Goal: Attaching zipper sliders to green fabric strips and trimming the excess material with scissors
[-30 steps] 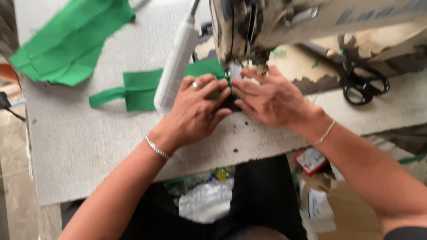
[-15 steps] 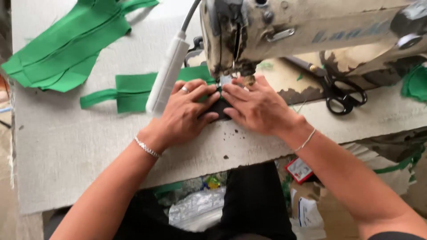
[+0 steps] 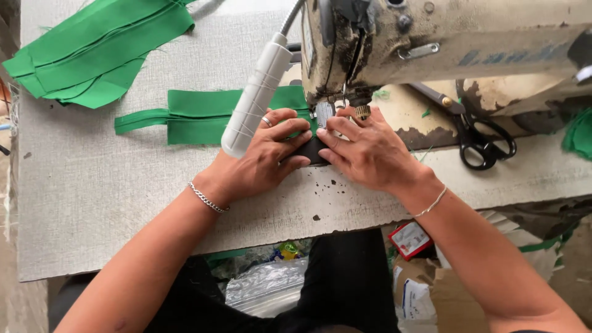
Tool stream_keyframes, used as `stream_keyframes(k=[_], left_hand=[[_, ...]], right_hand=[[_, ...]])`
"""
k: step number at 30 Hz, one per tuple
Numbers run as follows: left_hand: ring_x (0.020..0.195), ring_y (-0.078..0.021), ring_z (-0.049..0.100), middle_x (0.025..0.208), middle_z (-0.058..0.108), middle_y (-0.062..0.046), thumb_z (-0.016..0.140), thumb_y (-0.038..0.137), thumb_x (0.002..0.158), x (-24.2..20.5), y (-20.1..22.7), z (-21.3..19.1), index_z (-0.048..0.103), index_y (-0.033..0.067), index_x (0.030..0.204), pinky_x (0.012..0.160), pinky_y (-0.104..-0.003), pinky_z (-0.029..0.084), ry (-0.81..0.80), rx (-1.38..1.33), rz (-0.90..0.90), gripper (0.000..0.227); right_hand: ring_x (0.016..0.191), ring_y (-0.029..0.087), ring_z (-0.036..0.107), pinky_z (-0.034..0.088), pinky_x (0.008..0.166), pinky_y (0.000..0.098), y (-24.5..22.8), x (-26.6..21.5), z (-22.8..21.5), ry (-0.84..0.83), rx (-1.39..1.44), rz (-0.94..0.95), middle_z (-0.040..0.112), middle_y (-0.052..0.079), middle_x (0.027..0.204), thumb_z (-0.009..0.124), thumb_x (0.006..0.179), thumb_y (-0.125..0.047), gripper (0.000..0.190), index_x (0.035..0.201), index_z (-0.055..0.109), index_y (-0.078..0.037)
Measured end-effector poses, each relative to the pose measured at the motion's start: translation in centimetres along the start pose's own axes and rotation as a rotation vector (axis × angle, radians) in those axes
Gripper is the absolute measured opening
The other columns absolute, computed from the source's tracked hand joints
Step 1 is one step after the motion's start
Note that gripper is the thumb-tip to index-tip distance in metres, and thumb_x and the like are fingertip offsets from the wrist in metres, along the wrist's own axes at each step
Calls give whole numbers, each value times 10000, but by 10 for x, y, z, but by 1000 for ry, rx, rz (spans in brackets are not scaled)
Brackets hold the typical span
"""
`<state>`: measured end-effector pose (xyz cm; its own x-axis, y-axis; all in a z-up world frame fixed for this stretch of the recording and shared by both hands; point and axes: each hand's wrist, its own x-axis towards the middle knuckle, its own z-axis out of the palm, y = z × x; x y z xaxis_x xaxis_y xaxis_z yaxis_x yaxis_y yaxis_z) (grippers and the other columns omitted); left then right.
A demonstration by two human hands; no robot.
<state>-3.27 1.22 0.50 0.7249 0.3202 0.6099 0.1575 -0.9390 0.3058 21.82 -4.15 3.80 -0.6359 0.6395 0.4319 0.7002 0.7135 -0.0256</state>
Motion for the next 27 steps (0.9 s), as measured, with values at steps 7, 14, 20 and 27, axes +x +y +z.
stream_keyframes(k=[7,14,20,27], left_hand=[[1178,-421,542,1237,629,-153,671,317,985,16,-8,-21,691,-42,1186,1044,-522,436,-175,-16,-36,411],[1319,-253,502,1301,626,37,657,477,982,16,3,-24,718,55,1277,1096,-522,307,-232,170,-161,518],[1306,-280,511,1300,631,-37,664,455,989,16,-1,-23,729,19,1255,1104,-505,379,-214,167,-153,515],[1279,-282,594,1443,613,-45,680,514,974,8,-18,-18,700,102,1318,1125,-491,272,-146,152,-190,537]], right_hand=[[1147,335,621,456,1055,475,7,-24,-20,183,-77,93,628,42,937,793,940,-404,376,1216,779,-150],[1333,567,465,436,1080,665,56,-146,-90,345,-420,431,482,418,1407,549,1216,-231,510,1379,528,252],[1178,521,509,454,1013,613,46,-142,-92,346,-352,357,488,361,1293,485,1201,-287,513,1215,530,224],[1247,542,488,442,1074,636,44,-143,-91,343,-393,356,483,369,1336,533,1184,-259,498,1195,556,238]])
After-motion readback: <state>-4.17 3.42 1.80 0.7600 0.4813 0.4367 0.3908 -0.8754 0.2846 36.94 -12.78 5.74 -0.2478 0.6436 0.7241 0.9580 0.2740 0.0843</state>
